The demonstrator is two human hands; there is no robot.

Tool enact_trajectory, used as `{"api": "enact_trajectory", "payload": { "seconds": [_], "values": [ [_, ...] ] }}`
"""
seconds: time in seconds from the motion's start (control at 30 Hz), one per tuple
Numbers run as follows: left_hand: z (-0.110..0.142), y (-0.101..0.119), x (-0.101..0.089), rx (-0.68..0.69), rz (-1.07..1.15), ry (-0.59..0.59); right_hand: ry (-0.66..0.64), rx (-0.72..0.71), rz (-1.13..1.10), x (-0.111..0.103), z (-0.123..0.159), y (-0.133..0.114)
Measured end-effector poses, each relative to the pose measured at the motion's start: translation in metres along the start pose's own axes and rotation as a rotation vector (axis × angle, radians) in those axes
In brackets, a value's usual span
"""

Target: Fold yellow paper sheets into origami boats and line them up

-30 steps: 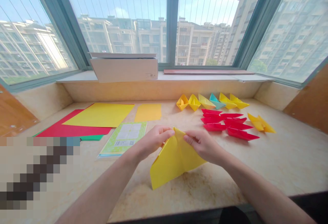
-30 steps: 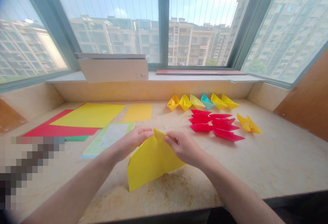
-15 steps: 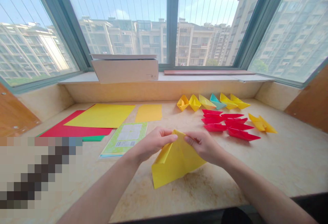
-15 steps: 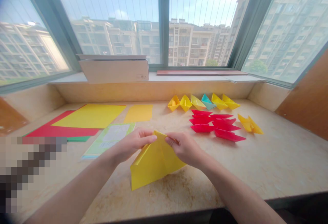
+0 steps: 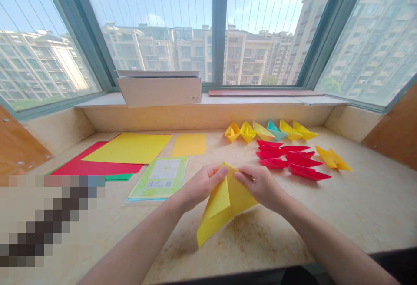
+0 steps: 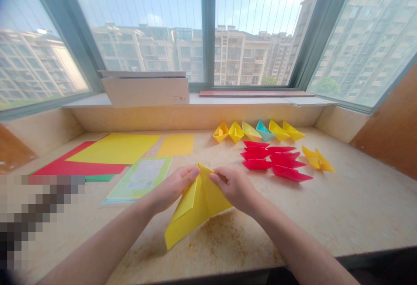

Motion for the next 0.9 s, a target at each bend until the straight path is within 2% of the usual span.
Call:
{"api": "enact_trajectory", "payload": {
  "seconds": [0.13, 0.27, 0.4, 0.5, 0.6, 0.67, 0.73, 0.83, 0.9],
  "values": [
    [0.001, 0.003, 0.003, 0.006, -0.061, -0.001, 0.171, -0.152, 0.239, -0.015, 0.000, -0.014],
    [-0.003, -0.002, -0.002, 0.020, 0.039, 0.036, 0.366, -0.278, 0.400, -0.034, 0.006, -0.036],
    [-0.009, -0.007, -0.023, 0.091, 0.276, 0.234, 0.524, -0.307, 0.458, -0.049, 0.019, -0.050],
    [-0.008, 0.002, -0.042, 0.282, 0.465, 0.394, 0.470, -0.318, 0.371, -0.040, 0.020, -0.052],
    [-0.004, 0.009, -0.049, 0.435, 0.598, 0.457, 0.354, -0.244, 0.256, -0.020, 0.011, -0.043],
    [-0.004, 0.007, -0.043, 0.438, 0.641, 0.430, 0.352, -0.176, 0.200, -0.014, 0.006, -0.033],
    [-0.006, 0.007, -0.032, 0.403, 0.634, 0.349, 0.395, -0.139, 0.164, -0.016, 0.003, -0.023],
    [-0.006, 0.015, -0.018, 0.371, 0.548, 0.202, 0.446, -0.148, 0.126, -0.029, 0.001, -0.011],
    [-0.004, 0.018, -0.019, 0.340, 0.480, 0.179, 0.400, -0.186, 0.082, -0.035, 0.000, -0.006]
  ]
}}
Point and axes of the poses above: each hand's wrist, its own z-axis away from the middle knuckle, its own x-axis out of the palm, y = z × x, the point moved 10 cm from there along -z, towards the middle knuckle, and after that the axes turned 13 degrees about z, right-handed, at the moved point
